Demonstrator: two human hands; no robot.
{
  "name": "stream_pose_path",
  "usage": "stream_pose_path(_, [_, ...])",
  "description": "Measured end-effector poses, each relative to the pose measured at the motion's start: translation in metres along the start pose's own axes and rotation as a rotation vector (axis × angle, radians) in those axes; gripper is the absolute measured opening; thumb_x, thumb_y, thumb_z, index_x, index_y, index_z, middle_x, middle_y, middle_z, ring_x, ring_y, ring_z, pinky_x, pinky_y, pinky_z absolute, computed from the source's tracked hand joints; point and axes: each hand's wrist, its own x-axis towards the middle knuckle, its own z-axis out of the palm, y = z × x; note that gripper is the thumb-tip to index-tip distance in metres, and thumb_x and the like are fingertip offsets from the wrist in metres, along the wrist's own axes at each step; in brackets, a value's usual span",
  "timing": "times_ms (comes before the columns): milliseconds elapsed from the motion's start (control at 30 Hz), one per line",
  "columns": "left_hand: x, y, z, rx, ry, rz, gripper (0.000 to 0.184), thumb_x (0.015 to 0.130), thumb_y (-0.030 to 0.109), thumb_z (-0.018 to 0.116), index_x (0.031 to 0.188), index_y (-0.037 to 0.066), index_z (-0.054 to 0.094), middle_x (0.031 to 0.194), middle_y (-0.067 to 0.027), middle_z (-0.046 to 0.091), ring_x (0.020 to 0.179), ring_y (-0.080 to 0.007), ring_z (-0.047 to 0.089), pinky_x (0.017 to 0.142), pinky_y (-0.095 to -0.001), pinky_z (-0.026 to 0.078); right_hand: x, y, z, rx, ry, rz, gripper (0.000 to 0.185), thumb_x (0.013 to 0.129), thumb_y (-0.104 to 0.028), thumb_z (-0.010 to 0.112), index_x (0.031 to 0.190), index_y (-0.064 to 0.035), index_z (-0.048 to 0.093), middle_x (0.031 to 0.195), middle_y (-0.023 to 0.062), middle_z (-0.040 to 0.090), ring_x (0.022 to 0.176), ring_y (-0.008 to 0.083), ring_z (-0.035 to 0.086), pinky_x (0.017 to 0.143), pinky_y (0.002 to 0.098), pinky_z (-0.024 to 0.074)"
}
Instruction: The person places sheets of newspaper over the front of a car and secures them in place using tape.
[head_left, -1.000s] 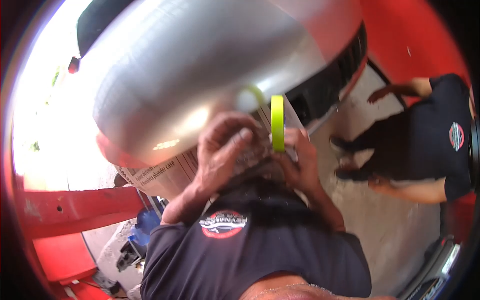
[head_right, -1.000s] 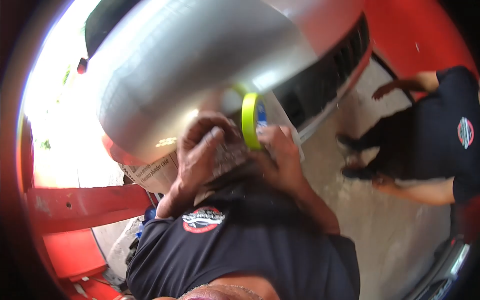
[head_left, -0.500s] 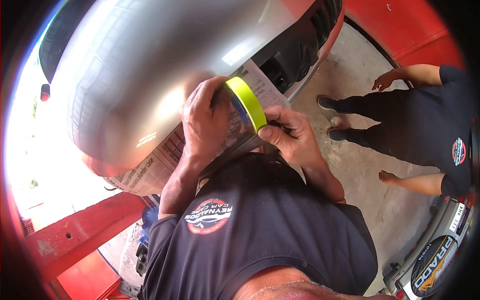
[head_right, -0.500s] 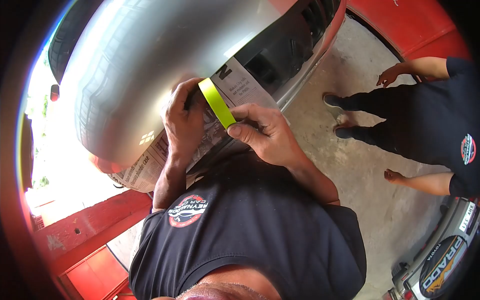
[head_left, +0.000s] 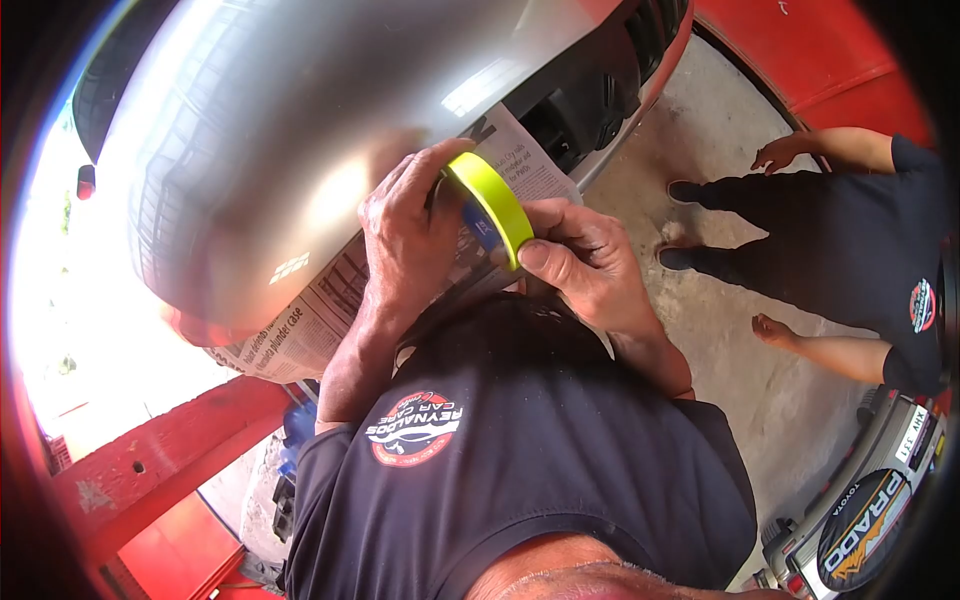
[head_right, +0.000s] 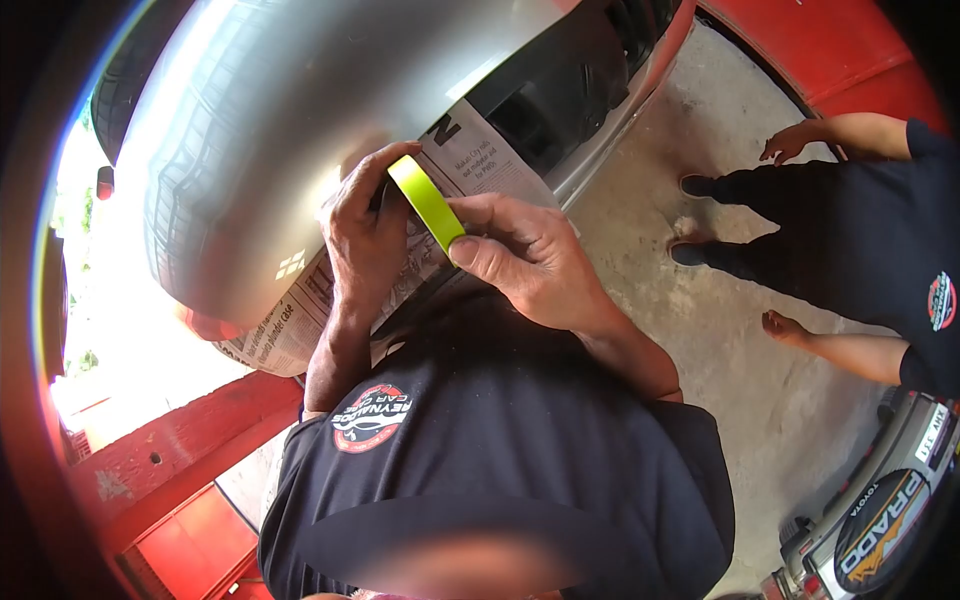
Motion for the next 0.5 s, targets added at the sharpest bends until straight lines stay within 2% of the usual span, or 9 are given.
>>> stream_pose_path(100, [-0.002, 0.002, 0.002, -0.211, -0.05, -0.314, 0.023, 0.09, -0.002, 0.061, 0.111, 0.001, 0.067, 0.087, -0.0161, 0.071, 0.079, -0.0193, 0.07, 0.072, -0.0333, 0.054, -0.001, -0.001, -0.003, -0.077, -0.053, -0.026, 0.022, 0.098, -0.003, 0.059, 0.119, 0.0015, 0.065, 0.097, 0.0027, 0.068, 0.086, 0.0071, 0.063, 0.077, 0.0241, 0.0564])
stream_pose_path(167, [-0.002, 0.001, 0.002, -0.237, -0.085, -0.398, 0.019, 0.092, 0.001, 0.063, 0.11, 0.002, 0.068, 0.09, -0.0106, 0.071, 0.082, -0.0168, 0.07, 0.075, -0.0312, 0.056, -0.002, 0.004, -0.006, -0.14, -0.087, -0.005, 0.022, 0.097, 0.001, 0.058, 0.117, 0.001, 0.065, 0.098, 0.0027, 0.068, 0.084, 0.0069, 0.062, 0.075, 0.0234, 0.0551])
stream_pose_path(200, [-0.002, 0.0, 0.003, -0.251, -0.102, -0.442, 0.017, 0.093, 0.003, 0.064, 0.11, 0.002, 0.068, 0.091, -0.0078, 0.072, 0.084, -0.0156, 0.07, 0.076, -0.0301, 0.056, -0.001, 0.005, -0.007, -0.158, -0.1, -0.063, 0.022, 0.096, 0.002, 0.058, 0.116, 0.0008, 0.065, 0.099, 0.0028, 0.067, 0.084, 0.0068, 0.062, 0.074, 0.0232, 0.0544])
stream_pose_path(267, [-0.006, -0.011, 0.007, -0.322, -0.125, -0.473, 0.016, 0.096, 0.009, 0.065, 0.111, 0.002, 0.068, 0.092, -0.0075, 0.071, 0.084, -0.0143, 0.07, 0.074, -0.0291, 0.056, 0.004, 0.008, -0.005, -0.191, -0.13, -0.179, 0.021, 0.095, 0.004, 0.058, 0.114, 0.0005, 0.066, 0.101, 0.0031, 0.066, 0.084, 0.0066, 0.06, 0.072, 0.0229, 0.0528])
stream_pose_path(400, [-0.005, -0.011, 0.009, -0.438, -0.151, -0.532, 0.021, 0.099, 0.016, 0.067, 0.115, 0.002, 0.066, 0.097, -0.0075, 0.07, 0.084, -0.0135, 0.069, 0.073, -0.0284, 0.057, 0.003, 0.013, 0.001, -0.086, -0.002, -0.162, 0.019, 0.093, 0.003, 0.057, 0.109, 0.0005, 0.067, 0.088, -0.0014, 0.064, 0.078, 0.0033, 0.054, 0.072, 0.0207, 0.045])
stream_pose_path(433, [-0.006, -0.012, 0.011, -0.446, -0.165, -0.521, 0.022, 0.098, 0.007, 0.064, 0.12, 0.003, 0.066, 0.101, -0.0085, 0.07, 0.087, -0.0138, 0.069, 0.077, -0.029, 0.057, 0.003, 0.013, 0.0, -0.088, 0.016, -0.163, 0.018, 0.093, 0.003, 0.057, 0.108, 0.0002, 0.067, 0.088, -0.0014, 0.064, 0.078, 0.0032, 0.053, 0.071, 0.0207, 0.0444])
stream_pose_path(500, [-0.005, -0.011, 0.013, -0.378, -0.047, -0.346, 0.028, 0.092, 0.0, 0.062, 0.12, 0.003, 0.066, 0.1, -0.0113, 0.072, 0.086, -0.0167, 0.07, 0.076, -0.0309, 0.057, 0.003, 0.014, -0.002, -0.106, 0.032, -0.168, 0.019, 0.093, 0.001, 0.056, 0.108, -0.0002, 0.066, 0.089, -0.0013, 0.063, 0.078, 0.0032, 0.052, 0.069, 0.0207, 0.0432])
